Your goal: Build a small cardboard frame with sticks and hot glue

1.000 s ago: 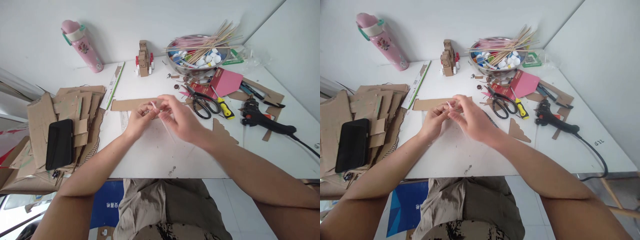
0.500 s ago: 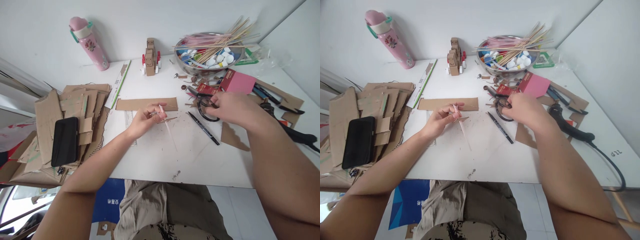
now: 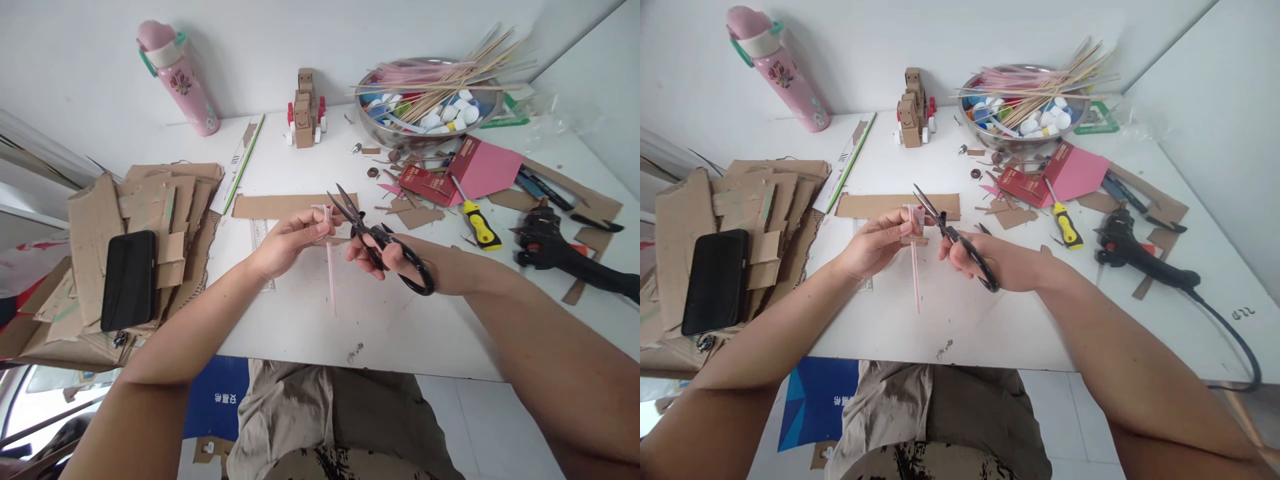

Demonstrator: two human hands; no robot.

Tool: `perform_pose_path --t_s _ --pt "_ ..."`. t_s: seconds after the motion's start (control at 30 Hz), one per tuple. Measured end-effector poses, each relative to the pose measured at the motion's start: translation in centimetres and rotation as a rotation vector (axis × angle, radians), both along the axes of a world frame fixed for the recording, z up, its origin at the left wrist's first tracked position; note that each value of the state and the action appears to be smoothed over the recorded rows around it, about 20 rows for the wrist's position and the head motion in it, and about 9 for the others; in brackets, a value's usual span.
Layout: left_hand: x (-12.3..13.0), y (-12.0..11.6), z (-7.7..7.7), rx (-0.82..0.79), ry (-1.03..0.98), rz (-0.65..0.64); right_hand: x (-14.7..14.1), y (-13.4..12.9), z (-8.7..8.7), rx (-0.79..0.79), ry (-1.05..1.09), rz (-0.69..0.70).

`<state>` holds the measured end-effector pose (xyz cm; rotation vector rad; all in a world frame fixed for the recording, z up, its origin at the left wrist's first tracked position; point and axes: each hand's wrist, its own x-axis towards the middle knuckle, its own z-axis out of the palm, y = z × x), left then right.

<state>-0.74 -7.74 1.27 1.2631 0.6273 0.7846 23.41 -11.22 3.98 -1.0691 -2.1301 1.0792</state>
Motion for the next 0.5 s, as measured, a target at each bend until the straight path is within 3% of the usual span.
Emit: perform_pose_path --t_s 0.1,0.5 --pt "0.1 -0.2 0.1 -0.009 0.004 -0.014 -0.1 0.2 0.6 -0.152 0.017 0.252" --pt "0.7 -1.0 0.2 -0.023 0.018 0.014 -0.8 -0.1 1.2 -0.158 -0.001 0.224"
